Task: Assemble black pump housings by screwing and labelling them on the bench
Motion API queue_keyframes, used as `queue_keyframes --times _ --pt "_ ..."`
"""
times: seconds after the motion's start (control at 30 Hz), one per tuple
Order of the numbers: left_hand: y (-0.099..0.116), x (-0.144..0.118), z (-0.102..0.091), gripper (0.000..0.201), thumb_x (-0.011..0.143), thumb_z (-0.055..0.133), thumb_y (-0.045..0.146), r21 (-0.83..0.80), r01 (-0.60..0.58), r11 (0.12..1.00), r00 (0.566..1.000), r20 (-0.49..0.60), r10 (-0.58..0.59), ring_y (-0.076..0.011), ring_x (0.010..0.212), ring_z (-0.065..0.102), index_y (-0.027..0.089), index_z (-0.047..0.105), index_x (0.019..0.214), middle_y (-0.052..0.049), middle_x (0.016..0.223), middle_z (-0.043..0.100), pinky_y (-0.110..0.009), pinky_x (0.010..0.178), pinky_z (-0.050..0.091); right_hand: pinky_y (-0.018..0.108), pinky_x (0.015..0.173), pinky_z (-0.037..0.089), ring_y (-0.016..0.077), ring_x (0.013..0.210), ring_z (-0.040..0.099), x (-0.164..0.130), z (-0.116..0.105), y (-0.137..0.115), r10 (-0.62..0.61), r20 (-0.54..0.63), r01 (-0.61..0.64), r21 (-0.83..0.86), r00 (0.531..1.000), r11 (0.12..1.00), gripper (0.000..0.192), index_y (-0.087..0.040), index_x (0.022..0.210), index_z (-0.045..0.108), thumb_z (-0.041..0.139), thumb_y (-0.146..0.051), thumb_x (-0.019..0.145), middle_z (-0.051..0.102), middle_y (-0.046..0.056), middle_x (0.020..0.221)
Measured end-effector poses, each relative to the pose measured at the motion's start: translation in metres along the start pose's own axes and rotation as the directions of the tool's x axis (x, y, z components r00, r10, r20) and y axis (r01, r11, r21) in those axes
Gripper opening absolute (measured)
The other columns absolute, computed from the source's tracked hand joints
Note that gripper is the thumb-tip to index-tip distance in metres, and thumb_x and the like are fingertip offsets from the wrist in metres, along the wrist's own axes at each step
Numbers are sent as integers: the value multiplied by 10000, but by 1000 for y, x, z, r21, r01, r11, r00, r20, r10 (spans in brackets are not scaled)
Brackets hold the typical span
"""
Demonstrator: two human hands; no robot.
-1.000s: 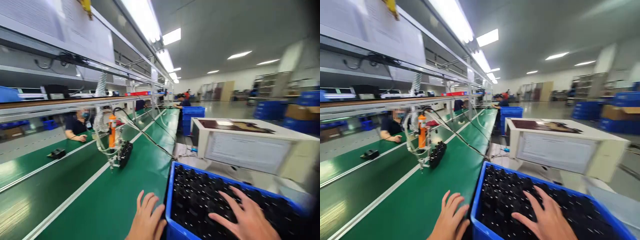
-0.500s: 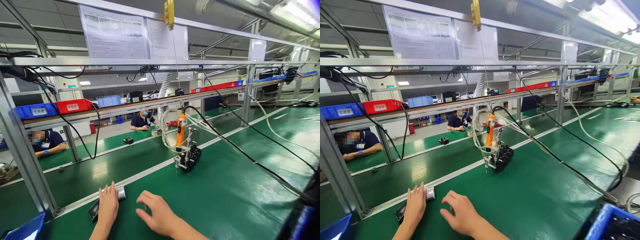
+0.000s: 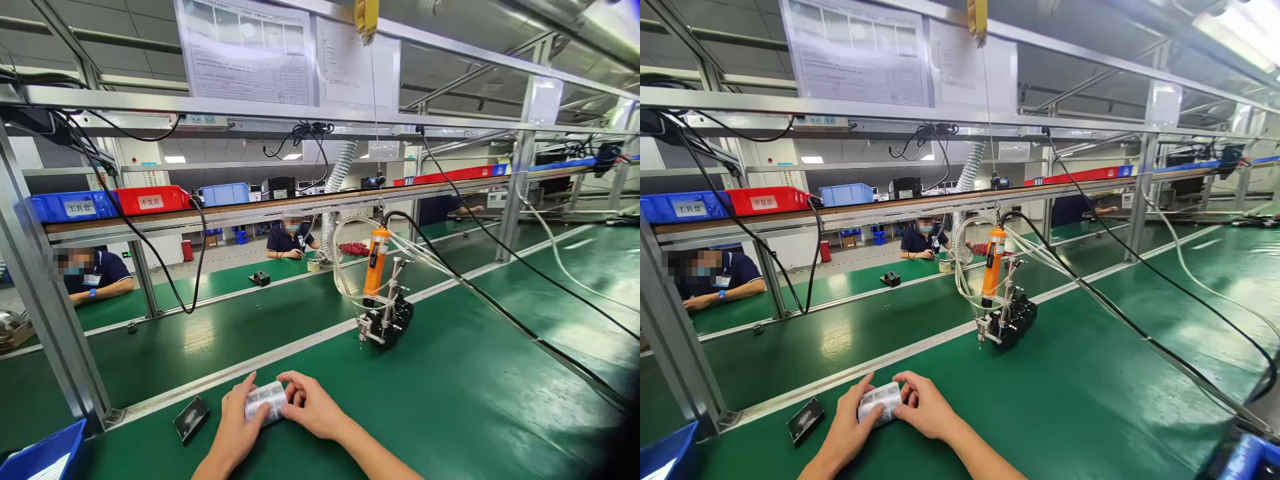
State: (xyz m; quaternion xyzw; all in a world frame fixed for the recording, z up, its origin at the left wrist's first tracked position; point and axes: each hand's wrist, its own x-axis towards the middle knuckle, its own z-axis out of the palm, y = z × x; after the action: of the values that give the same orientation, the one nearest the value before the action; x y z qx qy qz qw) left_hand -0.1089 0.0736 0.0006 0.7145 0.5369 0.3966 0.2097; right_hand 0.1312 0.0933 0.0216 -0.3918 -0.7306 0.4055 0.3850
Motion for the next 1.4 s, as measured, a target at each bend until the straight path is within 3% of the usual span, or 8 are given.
queue_keyframes --times 0.13,0.3,0.5,0.8,1.0,1.1,1.2,1.4 --pt "12 -2 3 582 826 748 400 -277 -19 961 1000 -24 13 -328 1145 682 192 646 1359 -146 1275 714 -436 997 542 274 664 454 137 667 533 -1 0 -4 -35 -40 33 -38 999 999 296 -216 1139 744 728 -246 845 621 -9 859" --pt "25 0 2 289 840 768 460 -359 -27 933 999 -38 15 -247 855 673 204 750 972 -56 936 737 -320 783 519 303 732 478 151 741 546 0 1 -4 -89 -134 82 -56 987 995 182 -223 1046 754 712 -277 877 610 30 1028" --pt "25 0 4 438 860 723 611 -445 24 895 998 -45 -49 -188 702 593 176 745 907 -33 808 706 -266 662 458 266 615 436 192 811 592 1 3 -8 -107 -167 103 -29 980 994 143 -210 924 738 708 -350 910 627 49 988" --pt "26 0 4 503 833 745 658 -462 93 882 990 -54 -133 -157 623 511 159 755 766 -8 654 650 -247 606 376 310 730 444 195 804 586 -1 8 -15 -213 -183 191 -129 960 973 291 -208 782 622 583 -354 1031 607 16 843" --pt "26 1 4 524 793 771 678 -482 104 870 988 -48 -145 -144 583 488 157 748 741 8 613 618 -242 566 356 279 616 444 210 836 646 -4 5 -21 -229 -188 203 -147 955 968 130 -227 931 719 642 -310 994 669 40 924" --pt "27 1 5 503 813 768 658 -494 106 863 987 -50 -150 -144 584 504 159 743 759 9 622 633 -238 564 370 327 791 509 232 939 645 -6 3 -26 -280 -185 253 -158 942 955 162 -232 870 726 635 -298 987 672 55 978" --pt "28 0 7 482 800 798 635 -515 104 851 989 -36 -142 -155 613 549 155 753 800 -7 668 676 -239 588 413 396 1002 494 262 1089 630 -7 3 -29 -294 -198 266 -157 935 951 89 -257 998 745 670 -270 951 701 59 1066" --pt "29 0 10 573 838 712 718 -608 103 787 990 -18 -143 -193 691 639 168 710 1001 -37 791 723 -268 651 512 489 1110 464 290 1159 645 -7 6 -27 -217 -258 182 -151 941 972 401 -272 1313 635 682 -204 920 752 44 1052"
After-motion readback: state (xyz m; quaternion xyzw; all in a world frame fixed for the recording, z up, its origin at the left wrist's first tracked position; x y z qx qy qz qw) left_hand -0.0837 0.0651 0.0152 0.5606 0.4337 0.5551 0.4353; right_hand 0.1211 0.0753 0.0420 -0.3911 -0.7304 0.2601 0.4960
